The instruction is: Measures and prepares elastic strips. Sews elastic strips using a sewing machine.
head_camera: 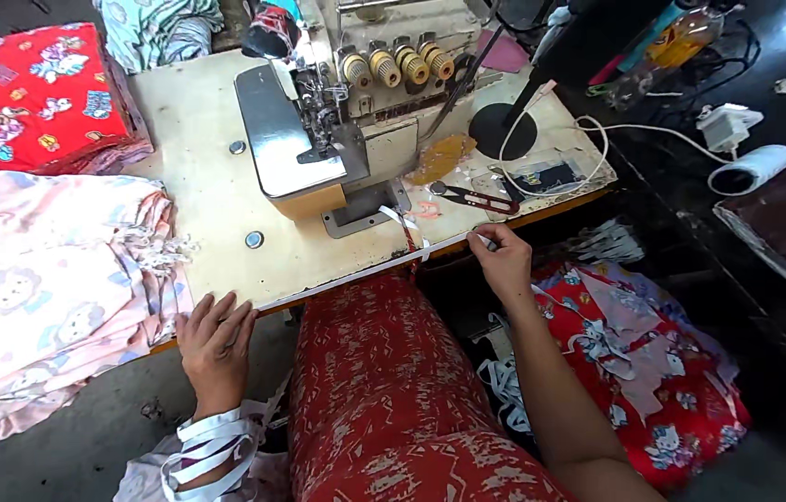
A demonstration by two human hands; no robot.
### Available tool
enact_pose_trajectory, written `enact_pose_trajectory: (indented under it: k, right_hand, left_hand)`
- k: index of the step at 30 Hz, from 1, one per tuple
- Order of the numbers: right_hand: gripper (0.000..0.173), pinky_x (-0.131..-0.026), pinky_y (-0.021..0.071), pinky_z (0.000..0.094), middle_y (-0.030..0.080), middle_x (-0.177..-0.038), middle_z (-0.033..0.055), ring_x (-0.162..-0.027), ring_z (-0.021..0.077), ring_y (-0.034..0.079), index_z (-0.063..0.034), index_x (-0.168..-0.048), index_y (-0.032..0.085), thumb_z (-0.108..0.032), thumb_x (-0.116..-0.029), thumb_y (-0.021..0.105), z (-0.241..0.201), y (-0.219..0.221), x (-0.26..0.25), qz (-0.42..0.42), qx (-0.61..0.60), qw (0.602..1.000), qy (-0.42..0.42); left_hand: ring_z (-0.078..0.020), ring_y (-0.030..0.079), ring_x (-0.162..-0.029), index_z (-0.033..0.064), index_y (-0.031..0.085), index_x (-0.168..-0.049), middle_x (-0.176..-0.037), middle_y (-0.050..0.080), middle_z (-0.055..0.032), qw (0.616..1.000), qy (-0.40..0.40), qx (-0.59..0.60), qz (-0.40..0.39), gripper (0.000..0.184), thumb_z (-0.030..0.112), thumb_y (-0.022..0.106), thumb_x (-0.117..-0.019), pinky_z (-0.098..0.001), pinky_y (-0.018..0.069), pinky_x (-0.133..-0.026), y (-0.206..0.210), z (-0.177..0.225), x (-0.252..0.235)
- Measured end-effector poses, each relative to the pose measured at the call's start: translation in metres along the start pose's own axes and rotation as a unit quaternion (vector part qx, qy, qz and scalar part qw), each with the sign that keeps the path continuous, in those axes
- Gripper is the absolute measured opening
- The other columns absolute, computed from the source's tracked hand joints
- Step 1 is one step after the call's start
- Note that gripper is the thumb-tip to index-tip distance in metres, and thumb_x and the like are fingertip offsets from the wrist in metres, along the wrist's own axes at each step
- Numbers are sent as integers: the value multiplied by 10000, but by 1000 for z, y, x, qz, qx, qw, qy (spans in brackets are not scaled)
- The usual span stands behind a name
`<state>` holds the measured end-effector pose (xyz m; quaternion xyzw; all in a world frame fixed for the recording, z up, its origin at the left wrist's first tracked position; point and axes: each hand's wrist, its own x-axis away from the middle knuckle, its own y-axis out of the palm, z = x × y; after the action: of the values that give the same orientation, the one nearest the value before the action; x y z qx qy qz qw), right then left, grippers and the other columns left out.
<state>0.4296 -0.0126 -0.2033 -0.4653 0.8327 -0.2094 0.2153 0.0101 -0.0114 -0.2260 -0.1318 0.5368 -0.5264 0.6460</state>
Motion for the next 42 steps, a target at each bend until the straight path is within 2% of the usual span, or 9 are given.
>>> enact_pose_trajectory:
  k: [4, 8, 12, 17, 21, 32, 36, 39, 42]
  right_hand:
    - [162, -799, 544, 467, 718, -950, 195, -859, 280, 693, 44, -1032, 717, -82, -934, 695, -7, 0, 5, 10, 39, 999, -32]
    - [110, -585, 543, 224, 681, -812, 51, -595, 49, 613, 33, -1000, 648, -30, -923, 696, -33, -25, -3, -58, -93, 993, 44]
    - [141, -491, 455, 138, 676, -729, -30, -504, -24, 530, -16, -952, 630, 79, -878, 703, -66, -34, -12, -125, -178, 975, 38]
    - [154, -479, 422, 112, 689, -728, -63, -507, -59, 506, -25, -996, 708, 59, -868, 709, -120, -20, -7, -278, -177, 943, -38]
    - [130, -485, 448, 110, 689, -693, -73, -501, -59, 525, -36, -962, 737, 44, -863, 712, -156, -10, -1, -391, -189, 896, -92]
    - [91, -483, 449, 104, 679, -680, -83, -512, -64, 532, -49, -947, 752, 2, -878, 722, -176, -4, 5, -463, -202, 848, -162]
    - [101, -496, 474, 102, 689, -690, -87, -519, -60, 554, -61, -953, 743, -18, -862, 753, -176, -5, 3, -476, -203, 839, -166]
    - [103, -484, 466, 103, 683, -690, -86, -509, -56, 545, -78, -910, 727, -4, -845, 756, -174, -5, 4, -447, -218, 852, -166]
    - [102, -471, 454, 103, 657, -653, -91, -492, -59, 531, -88, -887, 715, -15, -834, 764, -171, -3, 5, -401, -221, 874, -161]
  left_hand:
    - [-442, 669, -1015, -41, 742, -948, -1019, 737, -227, 999, 19, -16, -25, 208, 115, 606, -966, -548, 477, -899, -5, 21, -7]
    - [-170, 685, -724, -83, 594, -1143, -852, 708, -139, 972, -132, 113, -155, 292, 152, 562, -974, -341, 565, -682, -38, 42, -21]
    - [-26, 717, -715, 69, 727, -1051, -824, 753, 79, 840, -229, 438, -225, 180, 46, 589, -938, -213, 614, -712, -58, 52, -30]
    - [-121, 759, -918, 126, 777, -1070, -994, 789, 18, 711, -175, 617, -288, 240, 102, 561, -969, -312, 616, -896, -58, 94, -56]
    - [-64, 747, -819, -34, 725, -1097, -941, 776, 1, 764, -131, 553, -304, 168, 24, 610, -989, -239, 626, -793, -57, 125, -84]
    - [33, 593, -541, 26, 745, -879, -667, 684, 38, 865, -106, 411, -267, 76, 88, 746, -923, -131, 503, -530, -62, 138, -104]
    - [25, 604, -607, 54, 735, -859, -695, 675, 46, 871, -83, 420, -240, 75, 91, 801, -866, -145, 508, -581, -55, 134, -105]
    - [-63, 674, -980, 13, 694, -1117, -1106, 695, -37, 842, -61, 473, -251, 227, 84, 735, -906, -235, 575, -855, -47, 130, -105]
    - [-25, 697, -891, 7, 695, -1132, -974, 741, 11, 795, -138, 530, -259, 203, 35, 698, -931, -211, 577, -845, -42, 132, -102]
